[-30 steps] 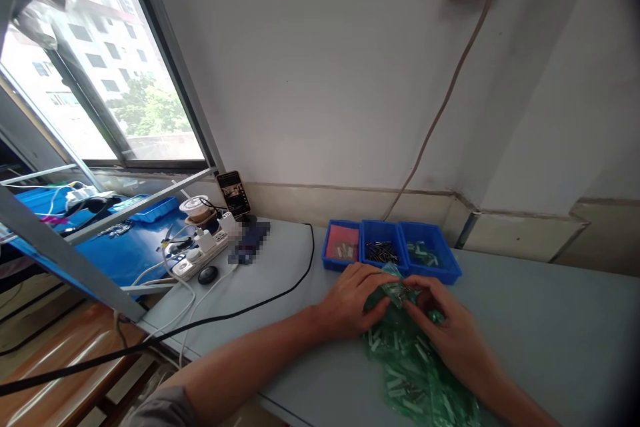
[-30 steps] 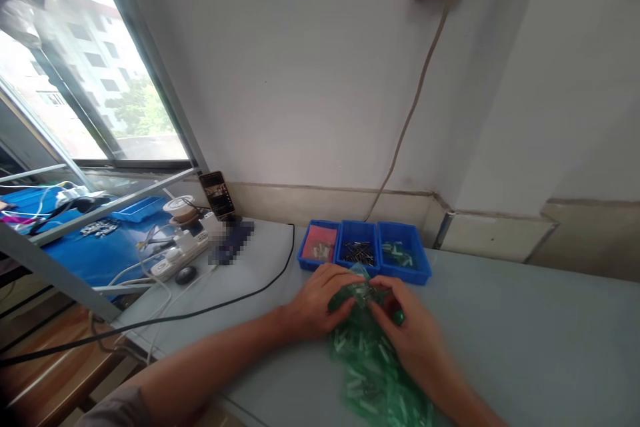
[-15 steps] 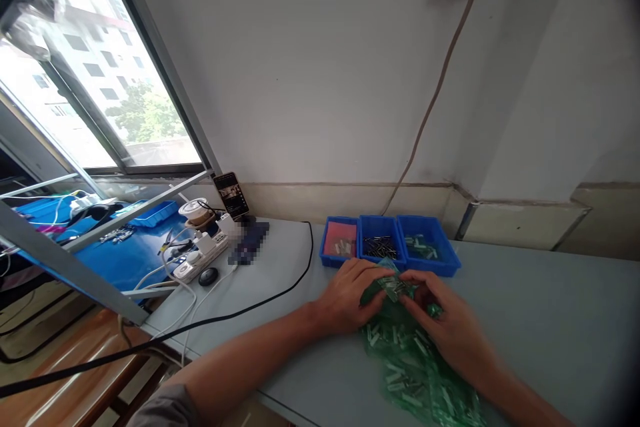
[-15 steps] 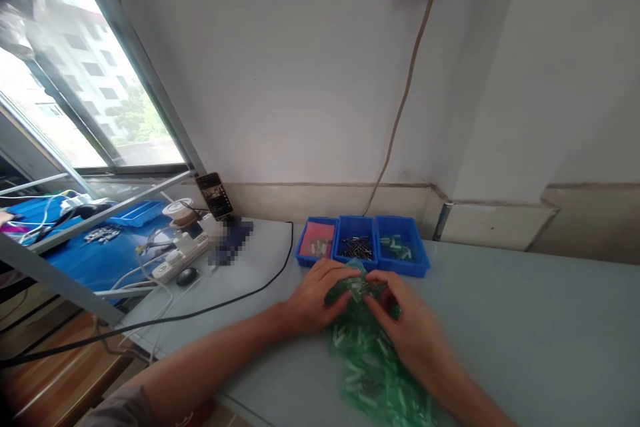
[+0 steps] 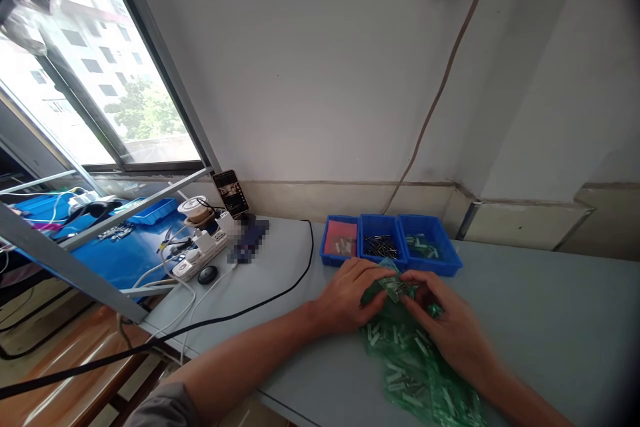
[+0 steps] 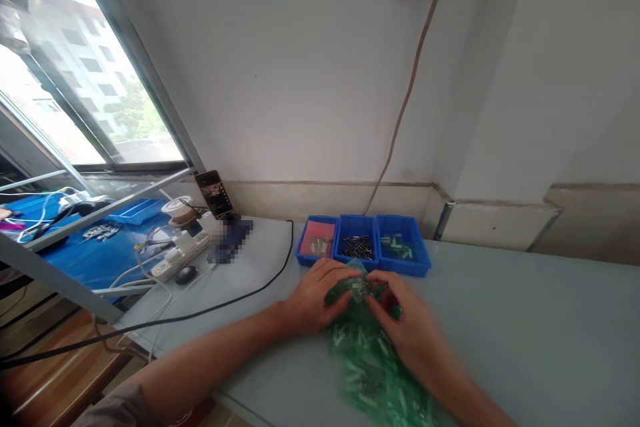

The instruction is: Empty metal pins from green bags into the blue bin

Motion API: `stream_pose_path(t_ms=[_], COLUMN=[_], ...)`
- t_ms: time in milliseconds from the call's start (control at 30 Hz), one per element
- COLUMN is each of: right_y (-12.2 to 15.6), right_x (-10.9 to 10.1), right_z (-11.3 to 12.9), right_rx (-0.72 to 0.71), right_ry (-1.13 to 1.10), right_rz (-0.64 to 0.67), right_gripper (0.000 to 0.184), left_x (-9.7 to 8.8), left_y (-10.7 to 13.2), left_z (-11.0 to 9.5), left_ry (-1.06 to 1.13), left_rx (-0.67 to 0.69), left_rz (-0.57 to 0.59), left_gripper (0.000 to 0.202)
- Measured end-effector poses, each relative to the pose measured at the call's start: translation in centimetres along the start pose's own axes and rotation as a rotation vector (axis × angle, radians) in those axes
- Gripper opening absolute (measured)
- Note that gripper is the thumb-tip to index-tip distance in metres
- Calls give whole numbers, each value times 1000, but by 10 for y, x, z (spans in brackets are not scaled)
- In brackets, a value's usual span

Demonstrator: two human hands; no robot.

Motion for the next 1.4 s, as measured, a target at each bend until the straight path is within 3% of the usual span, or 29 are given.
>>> stream_pose_path(t_ms=[733,1000,1233,1400], right_y=[-6,-7,-6,-5], right_x=[-5,-4,-6,-14], right_z=[-4,-4,-2,1], right_rx=[-99,-89,-91,-124], right_ry=[2,15,-1,19], right_rz=[-54,-45,-29,-136], right_gripper=[30,35,28,33], left_x=[2,2,6,7], left_y=[1,2,2,2], left_z=[2,4,9,8], left_ry=[-63,-76,-64,-59], left_rx=[25,22,-16,-10], left_rz=[-63,-56,-21,-31], left_gripper=[38,38,33,27])
Point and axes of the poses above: each hand's wrist, its own y-axis away from the middle knuckle, its own x-axis out of the palm, z = x × y, the point moved 9 cm from there along -y, towards the middle knuckle, and after that the axes turned 5 degrees about z, right-handed, at the moved point
